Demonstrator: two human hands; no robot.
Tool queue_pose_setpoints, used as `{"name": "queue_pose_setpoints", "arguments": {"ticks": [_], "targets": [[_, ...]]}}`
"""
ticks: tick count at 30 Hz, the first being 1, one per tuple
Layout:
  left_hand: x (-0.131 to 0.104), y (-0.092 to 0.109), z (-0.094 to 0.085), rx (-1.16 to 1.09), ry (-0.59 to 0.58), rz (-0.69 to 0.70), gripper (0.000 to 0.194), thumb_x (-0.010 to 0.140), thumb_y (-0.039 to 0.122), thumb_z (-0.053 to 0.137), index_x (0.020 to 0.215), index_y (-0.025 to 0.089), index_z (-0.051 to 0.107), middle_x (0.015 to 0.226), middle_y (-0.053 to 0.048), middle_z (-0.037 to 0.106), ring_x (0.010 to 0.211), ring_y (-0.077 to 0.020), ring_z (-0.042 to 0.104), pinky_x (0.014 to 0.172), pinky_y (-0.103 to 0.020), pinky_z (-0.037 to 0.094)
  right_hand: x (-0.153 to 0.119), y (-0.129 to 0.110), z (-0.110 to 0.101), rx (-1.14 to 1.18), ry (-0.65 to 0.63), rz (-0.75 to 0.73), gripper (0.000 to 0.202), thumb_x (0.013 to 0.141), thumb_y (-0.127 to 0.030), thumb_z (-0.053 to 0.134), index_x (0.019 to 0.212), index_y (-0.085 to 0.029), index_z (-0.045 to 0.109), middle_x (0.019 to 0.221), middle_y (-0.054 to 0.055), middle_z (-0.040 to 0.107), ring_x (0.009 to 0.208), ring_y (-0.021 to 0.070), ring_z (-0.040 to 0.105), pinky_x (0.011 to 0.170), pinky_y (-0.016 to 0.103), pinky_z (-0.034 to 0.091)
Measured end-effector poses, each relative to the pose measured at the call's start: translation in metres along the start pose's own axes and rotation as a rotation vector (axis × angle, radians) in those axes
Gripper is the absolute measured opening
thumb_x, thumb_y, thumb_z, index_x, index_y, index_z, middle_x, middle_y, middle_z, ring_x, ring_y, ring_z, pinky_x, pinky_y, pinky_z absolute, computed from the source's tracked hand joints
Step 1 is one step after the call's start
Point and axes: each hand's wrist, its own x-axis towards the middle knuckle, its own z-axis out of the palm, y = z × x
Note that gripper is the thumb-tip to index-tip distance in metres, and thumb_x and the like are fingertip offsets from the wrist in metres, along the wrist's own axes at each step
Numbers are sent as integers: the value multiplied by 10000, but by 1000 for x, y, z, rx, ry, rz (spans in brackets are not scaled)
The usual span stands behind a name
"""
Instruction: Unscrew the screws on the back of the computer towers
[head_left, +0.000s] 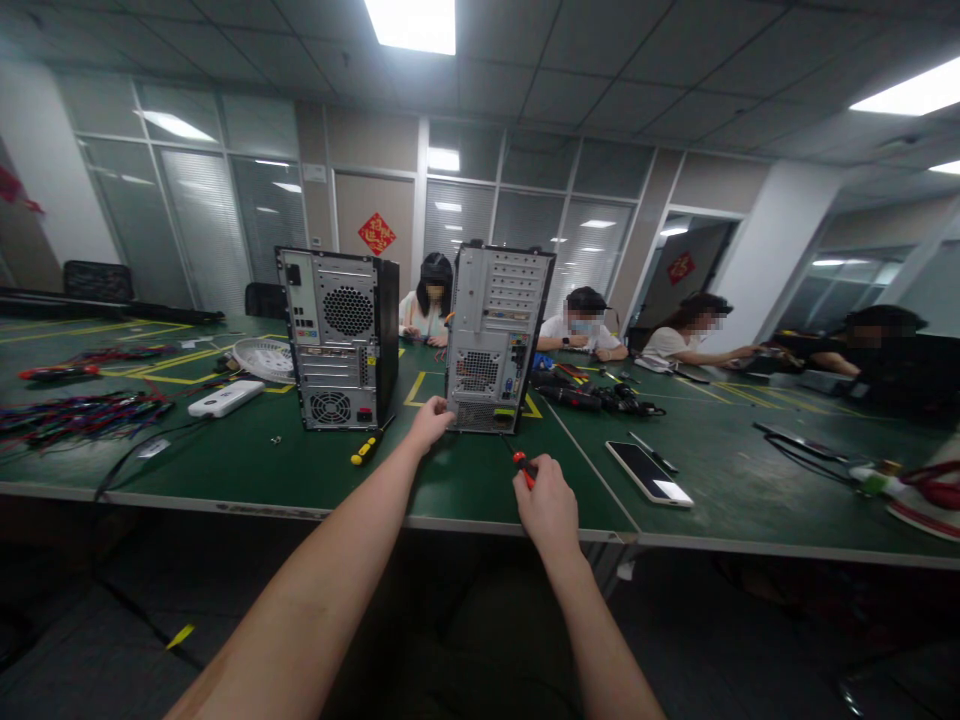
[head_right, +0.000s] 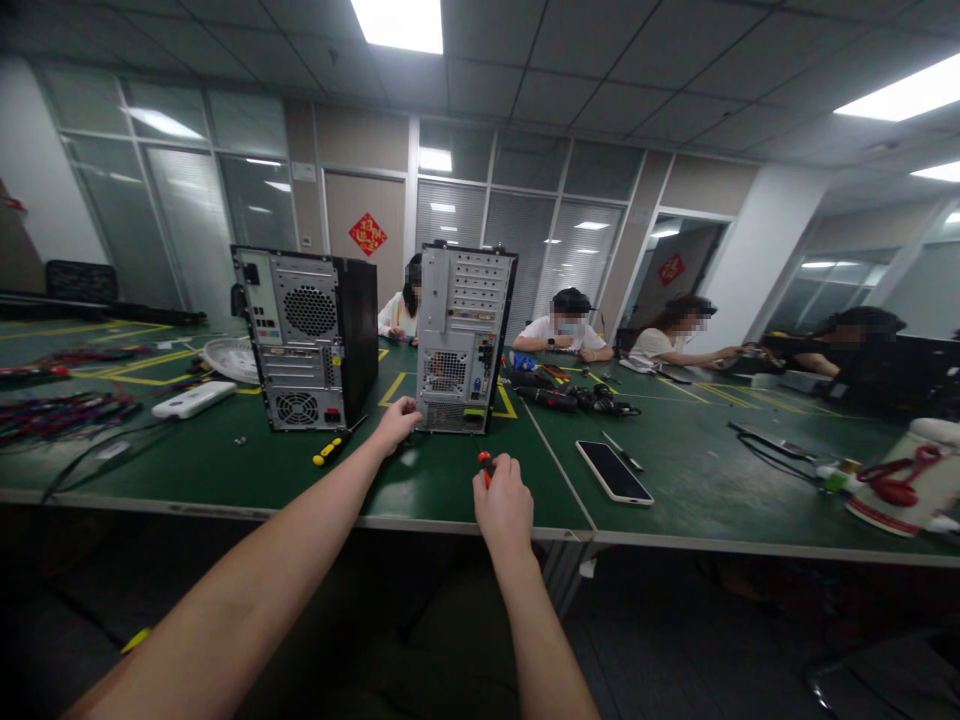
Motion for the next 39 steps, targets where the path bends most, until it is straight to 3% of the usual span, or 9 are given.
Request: {"name": "queue_pose_setpoints", "arguments": {"ticks": [15,22,29,39], "targets": [[4,-4,1,-30,-11,-1,178,645,127,665,782,196,575,700,35,588,685,-143,538,696,-271,419,0,-4,-2,-24,15,23,131,995,-304,565,1076,-202,545,1033,47,595,824,178,640,666,275,385],[2,-3,-1,-24,-19,0,160,669,134,657,798,195,586,743,18,616,718,-155,561,723,-283,430,1,-5,-1,-1,19,15,161,933,-193,585,1086,-185,536,1117,71,542,825,173,631,678,278,415],[1,-2,0,-13,-11,9,154,673,142,658,794,197,582,733,21,592,710,-153,541,710,-282,421,1,-2,-1,-42,-4,-25,132,978,-194,572,1109,-180,578,1058,76,613,913,203,648,756,286,439],[-1,0,0,-20,-22,6,147,687,138,654,803,192,582,739,24,576,708,-150,527,692,-279,404,9,-5,-10,-216,-100,-141,161,1047,-217,469,1172,-165,555,1061,103,674,826,194,718,622,265,415]]}}
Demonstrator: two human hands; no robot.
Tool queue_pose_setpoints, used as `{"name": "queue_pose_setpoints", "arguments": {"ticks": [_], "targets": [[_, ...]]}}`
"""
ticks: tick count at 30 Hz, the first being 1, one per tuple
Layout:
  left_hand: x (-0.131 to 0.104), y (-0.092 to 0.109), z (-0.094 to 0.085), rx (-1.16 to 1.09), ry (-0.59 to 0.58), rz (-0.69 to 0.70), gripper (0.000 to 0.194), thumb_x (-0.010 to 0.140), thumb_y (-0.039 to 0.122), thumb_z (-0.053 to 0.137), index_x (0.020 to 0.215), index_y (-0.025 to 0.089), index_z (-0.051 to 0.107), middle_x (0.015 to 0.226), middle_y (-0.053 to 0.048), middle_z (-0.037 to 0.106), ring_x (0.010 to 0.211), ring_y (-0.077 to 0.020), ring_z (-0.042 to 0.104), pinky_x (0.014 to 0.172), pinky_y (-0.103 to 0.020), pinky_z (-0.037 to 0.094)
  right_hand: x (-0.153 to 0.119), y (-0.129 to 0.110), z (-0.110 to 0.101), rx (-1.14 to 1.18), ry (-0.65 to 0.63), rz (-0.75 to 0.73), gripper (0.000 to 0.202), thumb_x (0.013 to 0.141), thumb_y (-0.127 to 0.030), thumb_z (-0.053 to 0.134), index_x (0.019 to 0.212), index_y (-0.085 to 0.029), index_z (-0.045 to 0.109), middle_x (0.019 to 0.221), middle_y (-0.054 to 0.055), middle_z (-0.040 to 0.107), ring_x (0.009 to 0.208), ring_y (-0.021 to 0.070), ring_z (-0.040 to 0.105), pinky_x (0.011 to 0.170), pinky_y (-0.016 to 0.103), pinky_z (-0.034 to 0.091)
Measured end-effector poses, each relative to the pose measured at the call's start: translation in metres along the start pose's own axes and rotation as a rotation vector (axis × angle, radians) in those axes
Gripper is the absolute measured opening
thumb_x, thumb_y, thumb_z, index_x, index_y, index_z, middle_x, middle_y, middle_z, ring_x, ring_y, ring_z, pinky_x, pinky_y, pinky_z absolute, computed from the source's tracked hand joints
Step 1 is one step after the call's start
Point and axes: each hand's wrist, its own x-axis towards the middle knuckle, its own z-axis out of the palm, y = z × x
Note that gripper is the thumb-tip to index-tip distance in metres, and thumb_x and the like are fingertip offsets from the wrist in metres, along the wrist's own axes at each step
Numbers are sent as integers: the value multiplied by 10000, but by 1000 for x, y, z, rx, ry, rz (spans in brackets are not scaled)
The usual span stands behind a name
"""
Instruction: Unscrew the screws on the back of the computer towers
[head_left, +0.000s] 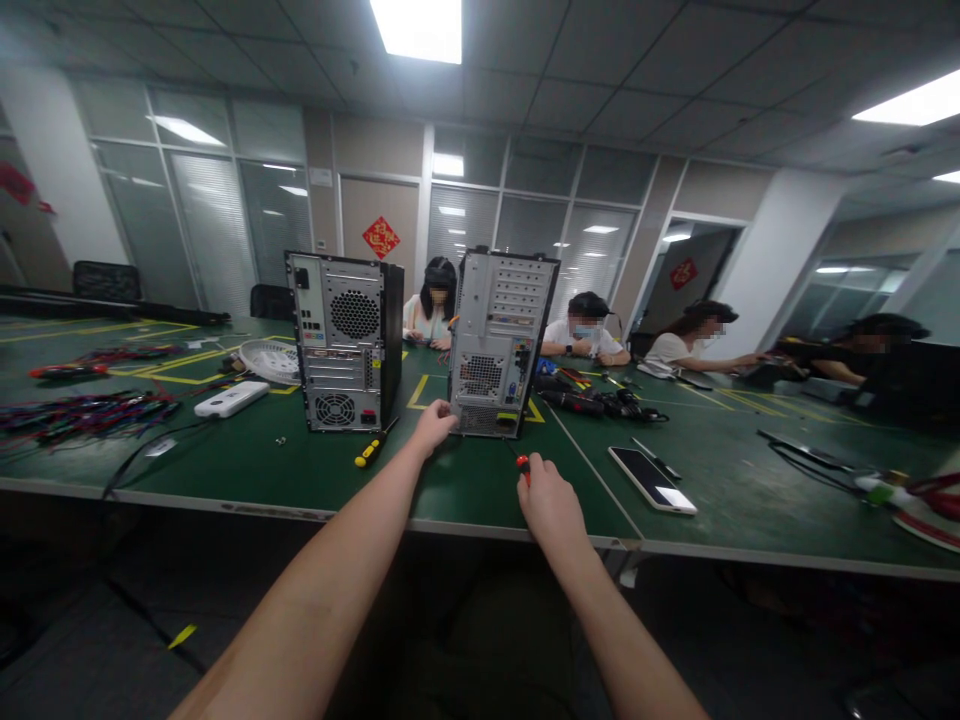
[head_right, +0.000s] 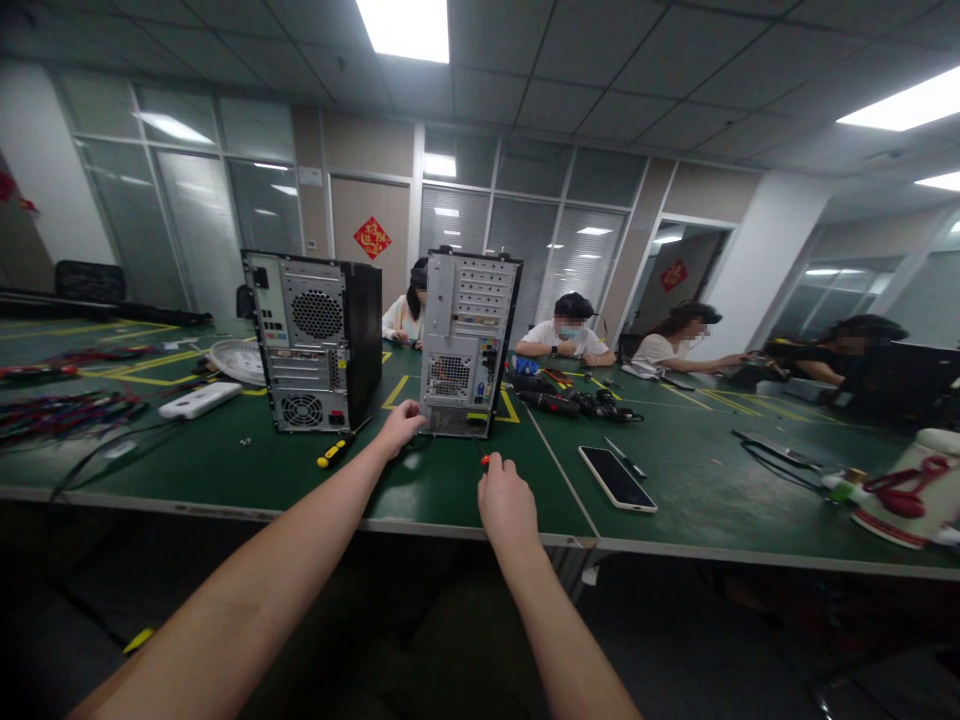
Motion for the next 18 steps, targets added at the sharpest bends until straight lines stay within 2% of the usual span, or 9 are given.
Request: {"name": "queue_pose_setpoints", "arguments": {"ticks": [7,18], "targets": [[3,-2,3,-31,24,6,151,680,95,637,766,189,557,690,45,538,680,-136,505,673,-266,377,7,1,0,-161,-9,-47,178,1048,-247,442,1152,-140,540,922,123,725,835,254,758,651,282,477],[6,-8,2,-13,3,4,156,700,105,649,811,187,576,740,24,585,717,-148,544,704,-275,403,4,-4,-2,20,-93,105,210,1053,-310,418,1135,-151,529,948,169,739,865,260,756,678,294,502]]}}
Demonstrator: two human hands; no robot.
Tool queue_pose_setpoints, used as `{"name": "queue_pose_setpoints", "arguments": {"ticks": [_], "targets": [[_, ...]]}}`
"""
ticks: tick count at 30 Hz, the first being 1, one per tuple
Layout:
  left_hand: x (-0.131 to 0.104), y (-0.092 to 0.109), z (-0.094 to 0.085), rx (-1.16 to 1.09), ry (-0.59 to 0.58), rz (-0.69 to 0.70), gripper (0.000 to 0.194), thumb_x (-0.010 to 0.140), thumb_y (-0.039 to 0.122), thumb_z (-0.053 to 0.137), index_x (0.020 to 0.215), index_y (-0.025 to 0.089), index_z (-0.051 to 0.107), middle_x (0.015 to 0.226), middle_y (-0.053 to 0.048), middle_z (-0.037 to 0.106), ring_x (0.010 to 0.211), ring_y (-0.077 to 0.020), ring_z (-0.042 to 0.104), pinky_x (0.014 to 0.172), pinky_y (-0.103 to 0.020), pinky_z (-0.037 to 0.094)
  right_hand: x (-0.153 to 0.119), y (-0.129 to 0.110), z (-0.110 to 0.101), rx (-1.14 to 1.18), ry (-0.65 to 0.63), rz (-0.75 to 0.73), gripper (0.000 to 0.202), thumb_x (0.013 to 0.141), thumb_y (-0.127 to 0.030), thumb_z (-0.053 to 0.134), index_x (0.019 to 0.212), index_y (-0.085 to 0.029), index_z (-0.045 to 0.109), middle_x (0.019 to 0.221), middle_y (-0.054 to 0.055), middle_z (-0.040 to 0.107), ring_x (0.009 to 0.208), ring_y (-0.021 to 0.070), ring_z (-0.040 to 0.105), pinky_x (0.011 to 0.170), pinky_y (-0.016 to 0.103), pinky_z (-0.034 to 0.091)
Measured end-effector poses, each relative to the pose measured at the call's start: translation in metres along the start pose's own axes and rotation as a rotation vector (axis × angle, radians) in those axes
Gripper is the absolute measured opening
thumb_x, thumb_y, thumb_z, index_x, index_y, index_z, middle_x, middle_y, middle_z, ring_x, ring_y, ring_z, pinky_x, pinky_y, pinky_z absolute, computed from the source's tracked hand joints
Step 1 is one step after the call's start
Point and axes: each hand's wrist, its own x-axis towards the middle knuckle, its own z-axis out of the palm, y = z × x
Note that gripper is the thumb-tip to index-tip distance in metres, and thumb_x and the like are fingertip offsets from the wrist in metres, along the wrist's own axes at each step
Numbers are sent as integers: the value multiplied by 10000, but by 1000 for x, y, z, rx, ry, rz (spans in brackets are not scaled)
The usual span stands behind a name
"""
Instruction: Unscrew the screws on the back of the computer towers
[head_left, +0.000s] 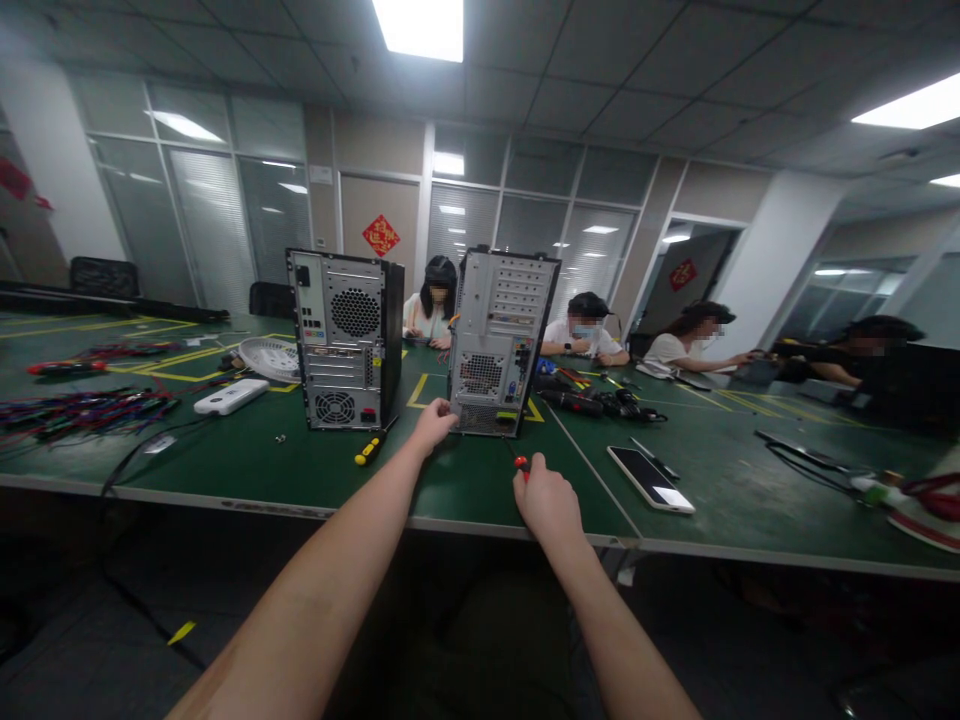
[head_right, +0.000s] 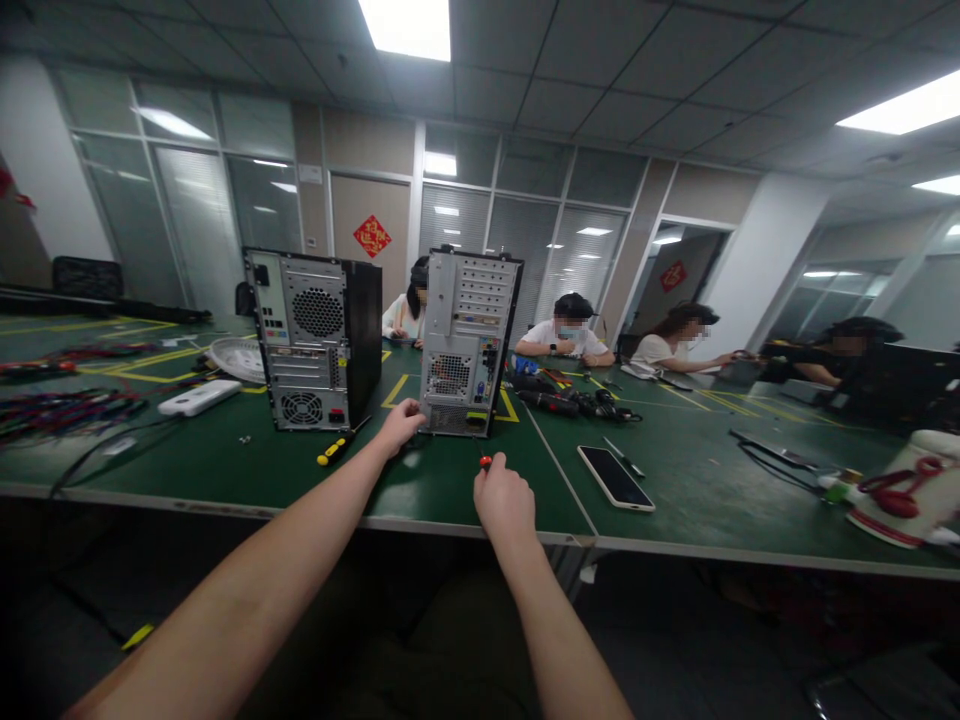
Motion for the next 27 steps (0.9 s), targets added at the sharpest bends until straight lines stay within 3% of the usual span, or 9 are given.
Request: {"name": "queue_pose_setpoints", "arguments": {"ticks": [8,14,19,27], "targets": [[-1,1,0,0,4,3,159,696,104,659,810,184,583,731,29,574,709,-142,539,694,-270,402,0,-7,-4,60,-30,108,236,1051,-342,412,1139,-149,515,991,189,730,944,300,748,745,342,504],[1,-1,1,-30,6,9,163,681,93,652,793,186,579,714,36,571,693,-135,535,692,-261,405,-2,-8,-7,132,-45,149,217,980,-331,506,1128,-173,504,1002,134,698,952,305,727,760,355,483],[0,0,1,-34,15,19,161,671,87,647,780,186,580,703,37,568,685,-135,528,677,-260,392,-7,-5,0,159,58,86,255,908,-258,575,1138,-171,506,1178,124,586,912,251,694,746,335,479],[-1,1,0,-9,9,27,147,679,119,653,786,188,580,718,30,573,702,-140,537,695,-268,406,-7,14,23,339,306,-51,166,929,-180,558,1090,-188,599,1109,72,567,883,181,623,810,298,481]]}}
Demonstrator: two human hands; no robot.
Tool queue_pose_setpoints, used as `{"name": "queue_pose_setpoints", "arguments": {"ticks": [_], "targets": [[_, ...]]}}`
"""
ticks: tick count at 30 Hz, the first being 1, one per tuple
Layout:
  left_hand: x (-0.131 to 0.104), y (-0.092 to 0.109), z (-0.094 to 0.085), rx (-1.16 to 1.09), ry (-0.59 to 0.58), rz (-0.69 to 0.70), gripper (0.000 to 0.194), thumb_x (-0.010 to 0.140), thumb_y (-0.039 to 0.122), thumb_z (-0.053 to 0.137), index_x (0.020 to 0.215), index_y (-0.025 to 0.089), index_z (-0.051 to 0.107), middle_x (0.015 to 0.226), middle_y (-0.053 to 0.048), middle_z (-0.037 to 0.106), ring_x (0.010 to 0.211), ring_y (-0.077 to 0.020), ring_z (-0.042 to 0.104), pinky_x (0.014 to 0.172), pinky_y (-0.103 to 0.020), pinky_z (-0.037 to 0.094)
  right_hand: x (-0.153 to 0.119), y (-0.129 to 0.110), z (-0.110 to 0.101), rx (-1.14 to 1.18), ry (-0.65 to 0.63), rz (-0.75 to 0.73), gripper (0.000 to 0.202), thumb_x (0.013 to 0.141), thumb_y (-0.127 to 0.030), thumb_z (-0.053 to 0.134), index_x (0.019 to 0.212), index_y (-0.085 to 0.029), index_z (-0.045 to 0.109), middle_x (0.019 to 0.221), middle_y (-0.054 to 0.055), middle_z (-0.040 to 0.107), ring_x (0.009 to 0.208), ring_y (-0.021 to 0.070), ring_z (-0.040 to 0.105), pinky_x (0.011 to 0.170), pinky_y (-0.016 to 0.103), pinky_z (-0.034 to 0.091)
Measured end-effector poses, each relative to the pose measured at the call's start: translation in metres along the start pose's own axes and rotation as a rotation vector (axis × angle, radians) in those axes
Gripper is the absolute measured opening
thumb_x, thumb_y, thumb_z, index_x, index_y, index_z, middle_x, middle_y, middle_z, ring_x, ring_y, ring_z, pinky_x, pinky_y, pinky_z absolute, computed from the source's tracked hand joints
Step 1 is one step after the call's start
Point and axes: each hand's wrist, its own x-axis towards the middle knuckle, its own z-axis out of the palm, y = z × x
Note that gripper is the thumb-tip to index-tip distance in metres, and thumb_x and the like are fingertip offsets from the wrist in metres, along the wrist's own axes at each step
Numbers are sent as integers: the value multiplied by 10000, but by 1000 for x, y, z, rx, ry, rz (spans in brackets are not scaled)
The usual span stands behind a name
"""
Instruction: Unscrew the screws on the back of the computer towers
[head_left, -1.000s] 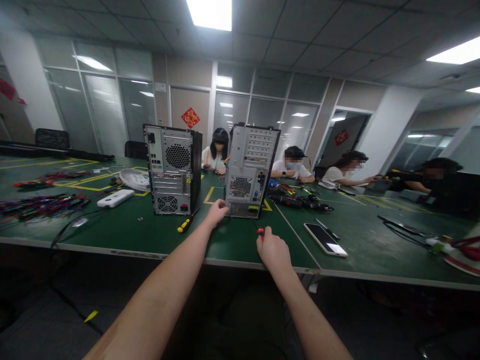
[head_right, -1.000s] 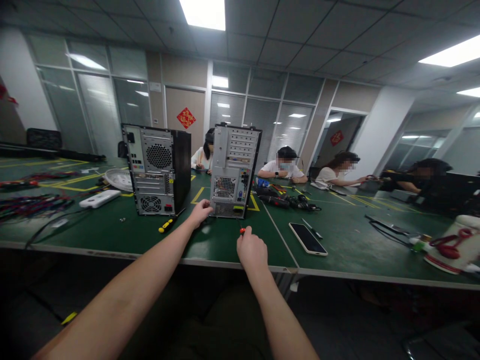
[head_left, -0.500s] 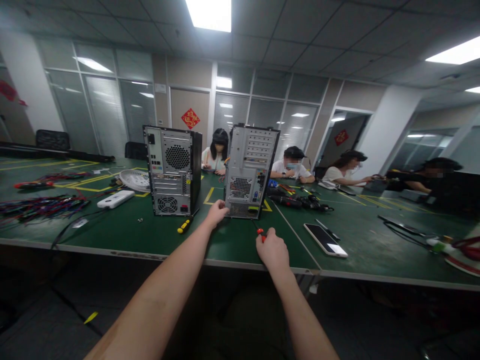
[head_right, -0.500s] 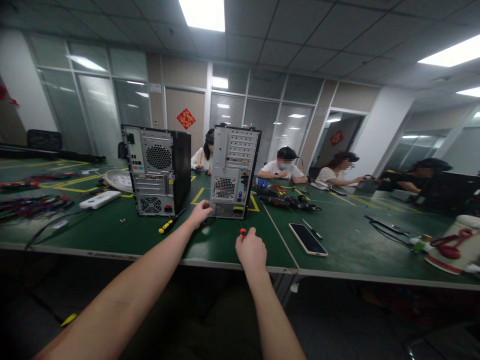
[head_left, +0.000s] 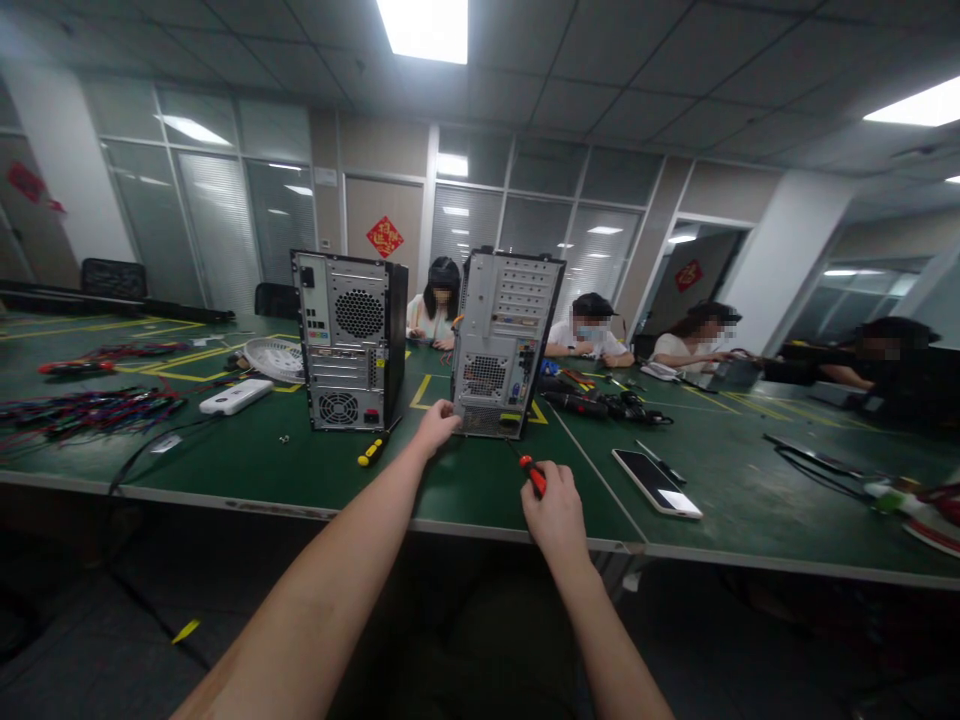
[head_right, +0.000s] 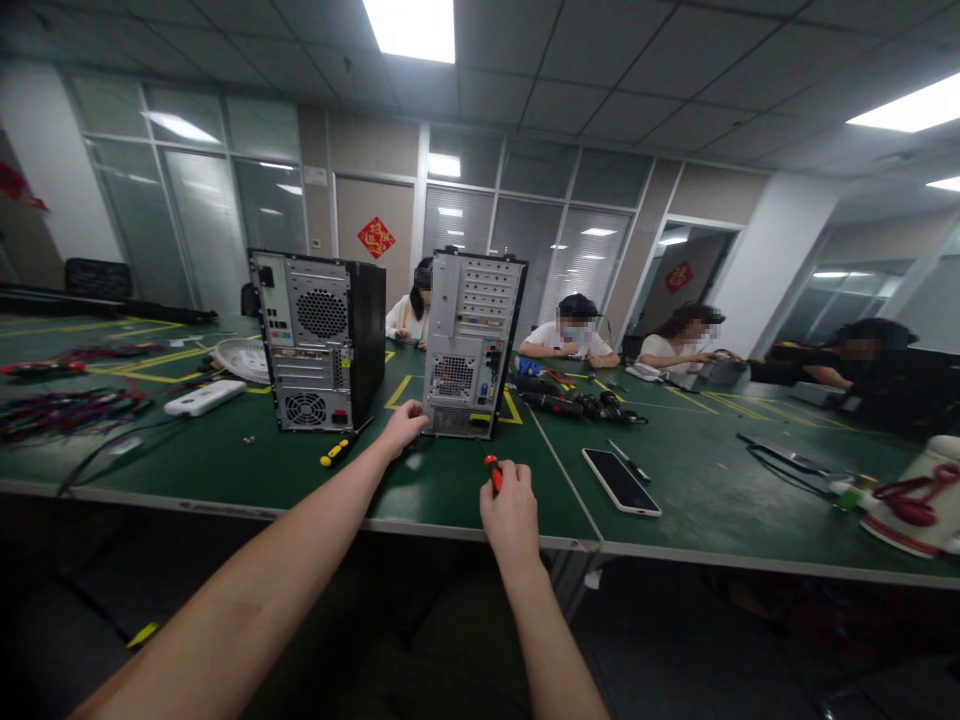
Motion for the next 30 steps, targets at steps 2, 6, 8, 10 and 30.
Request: {"name": "queue_pose_setpoints", "arguments": {"ticks": [2,6,8,10,30], "targets": [[-1,1,0,8,6,2,148,675,114,649,783,188,580,717,33,562,704,-138,531,692,-265,403,-1,1,2,-17,3,-10,153,954,-197,544,1095,-185,601,1106,70,565,834,166,610,759,290,469],[-2,3,-1,15,5,-5,148,678,114,647,787,187,580,727,30,561,712,-139,528,690,-265,401,-3,-3,3,-112,-46,7,130,997,-228,530,1099,-173,588,1100,68,551,796,153,603,706,279,441],[-3,4,-1,14,-2,-11,152,677,117,650,792,187,580,731,28,566,715,-143,530,690,-267,403,-4,-6,2,-148,-70,10,136,1015,-240,520,1116,-171,579,1102,68,550,803,153,610,695,274,433],[-3,5,-1,11,-6,-12,156,672,117,650,792,189,581,722,30,562,710,-143,526,684,-267,401,-4,-9,0,-171,-94,14,142,1026,-253,515,1128,-173,571,1102,68,554,814,155,619,690,269,430],[-2,3,-1,12,-9,-19,154,680,128,658,789,193,571,722,34,561,691,-139,517,675,-270,389,-3,-11,-4,-188,-126,52,118,1045,-296,504,1042,-184,539,1019,56,633,818,167,641,678,262,398]]}}
